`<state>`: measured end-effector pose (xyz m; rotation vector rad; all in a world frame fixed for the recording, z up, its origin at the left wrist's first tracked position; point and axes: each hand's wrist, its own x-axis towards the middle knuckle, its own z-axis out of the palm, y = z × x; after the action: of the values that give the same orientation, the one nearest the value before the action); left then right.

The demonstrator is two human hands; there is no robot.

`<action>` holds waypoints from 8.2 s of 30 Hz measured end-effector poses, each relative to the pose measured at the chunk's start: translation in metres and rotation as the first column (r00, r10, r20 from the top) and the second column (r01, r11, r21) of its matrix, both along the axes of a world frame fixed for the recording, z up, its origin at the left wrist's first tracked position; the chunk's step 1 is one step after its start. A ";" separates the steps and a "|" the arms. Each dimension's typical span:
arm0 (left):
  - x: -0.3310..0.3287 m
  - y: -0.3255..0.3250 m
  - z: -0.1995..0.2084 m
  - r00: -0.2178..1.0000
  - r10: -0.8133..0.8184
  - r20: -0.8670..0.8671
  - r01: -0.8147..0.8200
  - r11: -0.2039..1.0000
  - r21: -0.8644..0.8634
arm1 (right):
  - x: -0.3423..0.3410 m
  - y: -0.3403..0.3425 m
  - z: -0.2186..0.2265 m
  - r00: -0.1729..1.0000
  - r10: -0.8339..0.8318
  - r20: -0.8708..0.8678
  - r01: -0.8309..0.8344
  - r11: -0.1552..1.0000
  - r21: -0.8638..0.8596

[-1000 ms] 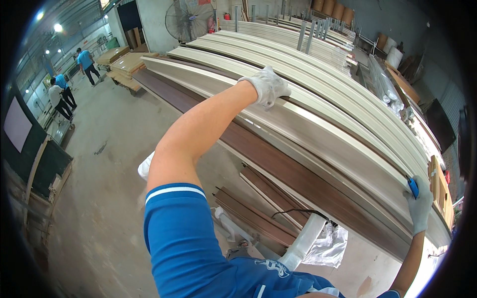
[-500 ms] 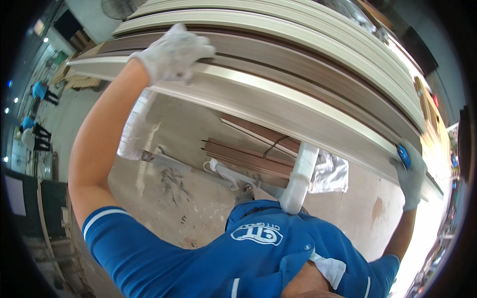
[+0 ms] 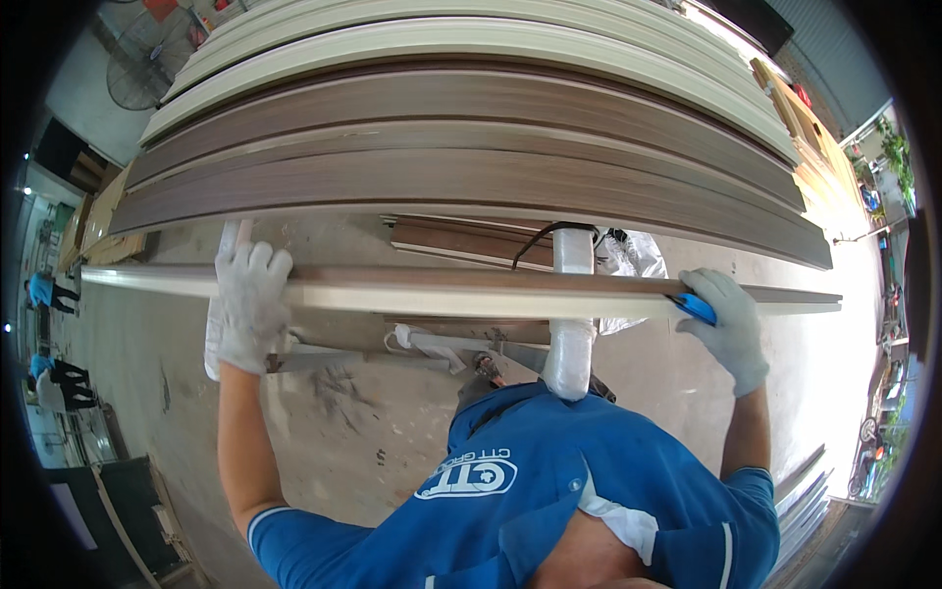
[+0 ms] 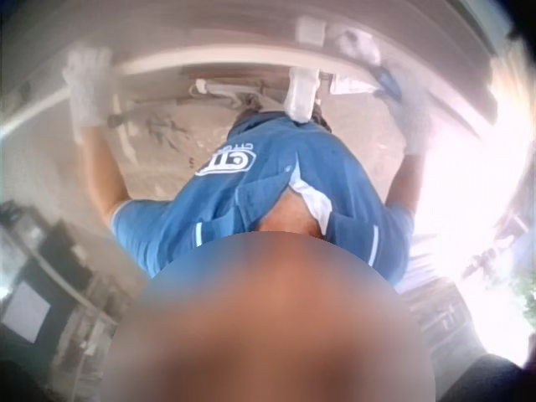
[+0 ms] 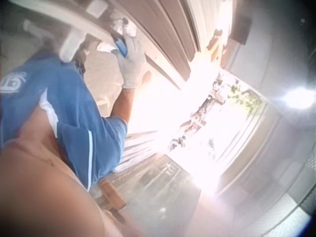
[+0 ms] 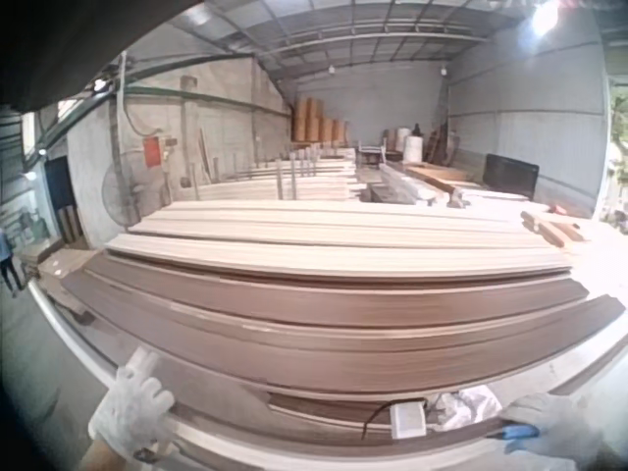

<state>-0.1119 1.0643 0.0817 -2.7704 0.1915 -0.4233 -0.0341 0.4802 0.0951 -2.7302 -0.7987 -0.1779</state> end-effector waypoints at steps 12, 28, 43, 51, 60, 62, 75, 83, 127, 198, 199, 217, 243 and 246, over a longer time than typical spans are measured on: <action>-0.083 -0.018 -0.123 0.997 0.035 0.071 -0.021 0.983 -0.180 | 0.048 0.024 0.006 0.854 -0.152 -0.498 0.329 0.898 0.291; -0.093 -0.094 -0.067 0.984 0.173 -0.045 -0.141 0.597 -0.790 | 0.106 0.194 -0.103 0.950 0.254 -0.181 -0.311 0.804 -0.506; 0.037 -0.235 -0.081 0.968 -0.080 0.237 0.240 0.564 -0.790 | 0.088 0.123 -0.032 0.859 0.420 -0.293 -0.237 0.834 0.499; 0.065 -0.210 -0.061 0.889 -0.457 0.004 0.095 0.176 -0.980 | 0.071 0.027 0.055 0.959 0.237 -0.152 -0.035 0.637 0.770; -0.076 0.026 0.097 0.972 -0.177 -0.157 -0.094 0.322 -0.942 | 0.073 -0.075 0.021 0.968 -0.241 -0.074 0.230 0.724 0.650; -0.118 0.075 0.114 0.971 -0.141 -0.191 -0.140 0.309 -0.941 | 0.059 -0.066 -0.001 0.963 -0.256 -0.080 0.242 0.697 0.675; -0.287 0.334 0.095 0.973 0.210 -0.100 -0.155 0.263 -0.952 | -0.016 0.224 -0.036 0.929 -0.253 -0.269 0.344 0.858 0.381; -0.226 0.347 0.040 0.994 0.106 -0.039 -0.074 0.343 -0.936 | -0.026 0.503 0.023 0.678 0.545 -0.493 0.004 0.668 0.744; -0.254 0.795 0.008 0.959 -0.269 -0.083 0.057 0.472 -0.880 | -0.167 1.127 -0.014 0.593 0.773 -0.227 -0.652 0.626 0.429; -0.225 1.123 -0.172 0.921 0.374 -0.106 0.220 -0.727 -0.650 | -0.133 1.635 -0.091 0.456 0.467 -0.758 -0.515 0.833 0.203; -0.225 1.122 -0.170 0.913 0.390 -0.118 0.241 -0.750 -0.616 | -0.133 1.640 -0.089 0.416 0.512 -0.752 -0.514 0.814 0.270; -0.226 1.121 -0.169 0.890 0.425 -0.166 0.237 -0.742 -0.627 | -0.102 1.570 -0.065 0.616 0.582 -0.532 -0.706 0.707 -0.043; -0.219 1.122 -0.181 0.835 0.541 -0.102 0.396 -0.719 -0.570 | -0.115 1.558 -0.094 0.560 0.757 -0.337 -0.786 0.614 0.072; -0.217 1.124 -0.182 0.820 0.557 -0.130 0.395 -0.716 -0.575 | -0.111 1.515 -0.096 0.534 0.788 -0.306 -0.804 0.585 0.102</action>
<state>-0.3290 2.1883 -0.1006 -3.2711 -2.5760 -2.7904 -0.1446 1.9957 -0.0011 -2.0318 -1.8458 0.4879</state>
